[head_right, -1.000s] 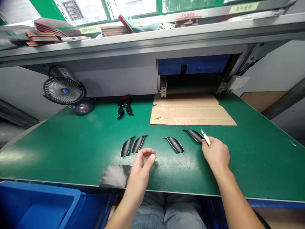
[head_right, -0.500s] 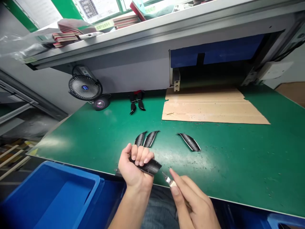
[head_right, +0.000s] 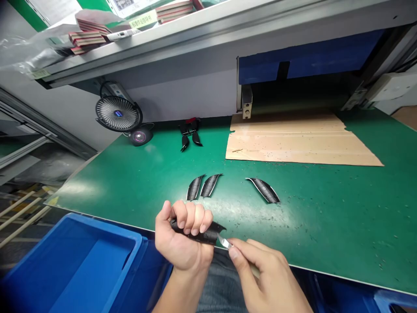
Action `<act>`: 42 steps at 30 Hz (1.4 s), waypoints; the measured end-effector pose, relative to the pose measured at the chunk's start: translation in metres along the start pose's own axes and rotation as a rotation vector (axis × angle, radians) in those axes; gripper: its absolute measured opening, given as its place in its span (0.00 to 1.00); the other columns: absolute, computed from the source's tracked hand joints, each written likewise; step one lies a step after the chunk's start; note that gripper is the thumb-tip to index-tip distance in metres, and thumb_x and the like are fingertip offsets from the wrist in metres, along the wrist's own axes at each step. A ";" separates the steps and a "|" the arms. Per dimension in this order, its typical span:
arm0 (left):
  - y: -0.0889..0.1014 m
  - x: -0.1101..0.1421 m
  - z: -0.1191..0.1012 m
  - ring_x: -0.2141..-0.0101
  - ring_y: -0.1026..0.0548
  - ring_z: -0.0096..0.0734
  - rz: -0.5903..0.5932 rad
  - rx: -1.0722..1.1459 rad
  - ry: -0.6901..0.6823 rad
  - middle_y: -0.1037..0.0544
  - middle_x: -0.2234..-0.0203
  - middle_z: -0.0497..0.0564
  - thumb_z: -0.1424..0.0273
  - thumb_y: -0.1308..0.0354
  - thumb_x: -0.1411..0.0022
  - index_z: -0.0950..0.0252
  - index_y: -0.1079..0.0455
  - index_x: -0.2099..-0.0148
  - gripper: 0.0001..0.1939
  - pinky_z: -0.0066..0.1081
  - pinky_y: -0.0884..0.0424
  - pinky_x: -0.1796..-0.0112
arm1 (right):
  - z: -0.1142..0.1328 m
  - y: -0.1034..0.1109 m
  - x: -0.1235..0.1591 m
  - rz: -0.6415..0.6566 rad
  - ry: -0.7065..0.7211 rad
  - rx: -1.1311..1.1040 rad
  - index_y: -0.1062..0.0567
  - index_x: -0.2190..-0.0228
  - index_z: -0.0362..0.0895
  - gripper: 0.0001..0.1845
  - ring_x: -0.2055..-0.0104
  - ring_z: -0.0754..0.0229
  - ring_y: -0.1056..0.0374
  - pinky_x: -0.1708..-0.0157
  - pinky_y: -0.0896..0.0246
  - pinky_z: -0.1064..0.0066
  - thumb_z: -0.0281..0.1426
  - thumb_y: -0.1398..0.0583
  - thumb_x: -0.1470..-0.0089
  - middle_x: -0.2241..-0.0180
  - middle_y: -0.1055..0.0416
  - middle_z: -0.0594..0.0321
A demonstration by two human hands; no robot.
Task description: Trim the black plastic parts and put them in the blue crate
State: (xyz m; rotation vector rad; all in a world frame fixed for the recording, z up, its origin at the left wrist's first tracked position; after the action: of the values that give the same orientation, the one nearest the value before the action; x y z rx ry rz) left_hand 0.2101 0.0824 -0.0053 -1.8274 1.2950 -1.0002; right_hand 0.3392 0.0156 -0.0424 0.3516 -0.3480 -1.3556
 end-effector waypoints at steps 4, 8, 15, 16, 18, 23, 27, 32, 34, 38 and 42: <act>0.002 0.002 -0.001 0.86 0.57 0.21 -0.020 -0.006 0.003 0.58 0.88 0.41 0.62 0.53 0.38 0.63 0.53 0.84 0.24 0.25 0.51 0.85 | 0.004 0.002 0.002 -0.050 0.030 0.065 0.23 0.57 0.48 0.17 0.70 0.58 0.30 0.70 0.32 0.73 0.39 0.48 0.38 0.73 0.28 0.61; 0.004 0.003 -0.002 0.86 0.57 0.21 -0.020 0.003 0.001 0.58 0.88 0.41 0.63 0.54 0.38 0.63 0.52 0.84 0.24 0.25 0.51 0.84 | 0.008 0.006 0.003 -0.105 0.056 0.129 0.23 0.58 0.47 0.17 0.71 0.58 0.30 0.70 0.32 0.72 0.39 0.49 0.37 0.74 0.29 0.61; 0.006 0.003 0.000 0.86 0.57 0.21 -0.027 -0.011 -0.004 0.58 0.88 0.41 0.63 0.54 0.37 0.63 0.52 0.84 0.24 0.26 0.50 0.84 | 0.014 0.010 0.003 -0.156 0.106 0.216 0.23 0.59 0.48 0.16 0.76 0.61 0.31 0.76 0.34 0.74 0.38 0.49 0.37 0.76 0.29 0.63; 0.006 0.003 0.000 0.86 0.57 0.21 -0.029 -0.012 -0.003 0.58 0.88 0.41 0.63 0.54 0.38 0.63 0.52 0.84 0.24 0.26 0.50 0.84 | 0.014 0.010 0.004 -0.162 0.105 0.222 0.23 0.59 0.48 0.16 0.77 0.61 0.32 0.76 0.35 0.75 0.38 0.49 0.37 0.76 0.29 0.63; 0.006 0.003 -0.001 0.86 0.57 0.21 -0.031 -0.015 -0.005 0.58 0.88 0.41 0.63 0.53 0.38 0.63 0.52 0.84 0.24 0.25 0.50 0.84 | 0.011 0.009 0.005 -0.162 0.092 0.228 0.24 0.61 0.49 0.15 0.78 0.62 0.33 0.76 0.35 0.75 0.37 0.49 0.37 0.76 0.31 0.65; 0.005 0.003 -0.002 0.86 0.56 0.21 -0.024 -0.025 -0.007 0.58 0.88 0.41 0.63 0.53 0.38 0.63 0.53 0.84 0.24 0.26 0.50 0.84 | 0.010 0.008 0.005 -0.170 0.099 0.270 0.25 0.59 0.49 0.14 0.76 0.62 0.32 0.75 0.36 0.74 0.36 0.50 0.37 0.74 0.31 0.64; 0.007 0.001 0.000 0.86 0.56 0.21 -0.044 -0.030 -0.007 0.58 0.88 0.41 0.64 0.53 0.38 0.63 0.54 0.84 0.24 0.25 0.50 0.84 | 0.014 0.011 0.006 -0.230 0.133 0.390 0.26 0.58 0.48 0.14 0.78 0.63 0.33 0.78 0.39 0.74 0.35 0.50 0.36 0.74 0.31 0.64; 0.020 -0.004 0.004 0.86 0.54 0.20 -0.162 0.007 0.030 0.57 0.88 0.40 0.65 0.50 0.40 0.64 0.54 0.82 0.22 0.24 0.49 0.83 | 0.035 0.016 0.025 -0.486 0.354 0.602 0.28 0.53 0.44 0.14 0.76 0.63 0.33 0.75 0.42 0.71 0.27 0.43 0.41 0.72 0.28 0.64; 0.024 -0.006 0.007 0.86 0.53 0.19 -0.194 0.041 0.072 0.56 0.88 0.40 0.65 0.49 0.40 0.64 0.53 0.82 0.22 0.23 0.48 0.83 | 0.040 0.021 0.036 -0.617 0.430 0.559 0.30 0.50 0.44 0.20 0.72 0.61 0.31 0.67 0.40 0.70 0.22 0.40 0.45 0.70 0.26 0.63; 0.026 -0.011 0.014 0.87 0.52 0.18 -0.227 0.114 0.154 0.56 0.88 0.39 0.67 0.49 0.40 0.64 0.52 0.82 0.21 0.22 0.47 0.83 | 0.025 0.032 0.035 -0.681 0.314 0.210 0.28 0.54 0.47 0.16 0.67 0.61 0.29 0.65 0.35 0.72 0.24 0.39 0.46 0.64 0.26 0.61; 0.026 -0.012 0.030 0.87 0.51 0.17 -0.230 0.152 0.255 0.55 0.88 0.39 0.68 0.48 0.40 0.64 0.51 0.81 0.20 0.21 0.46 0.83 | 0.003 0.030 0.014 -0.601 0.076 -0.073 0.26 0.59 0.48 0.11 0.64 0.60 0.27 0.66 0.31 0.76 0.35 0.38 0.45 0.61 0.25 0.62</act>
State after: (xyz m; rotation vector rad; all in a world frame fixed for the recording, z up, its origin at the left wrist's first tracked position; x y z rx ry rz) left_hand 0.2221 0.0892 -0.0438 -1.8030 1.1326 -1.4556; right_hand 0.3669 0.0070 -0.0262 0.4670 -0.1282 -1.9304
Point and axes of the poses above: each hand's wrist, its own x-axis away from the middle knuckle, its own y-axis out of the back of the hand, z = x × y, the point moved 9 cm from there along -x, towards the middle knuckle
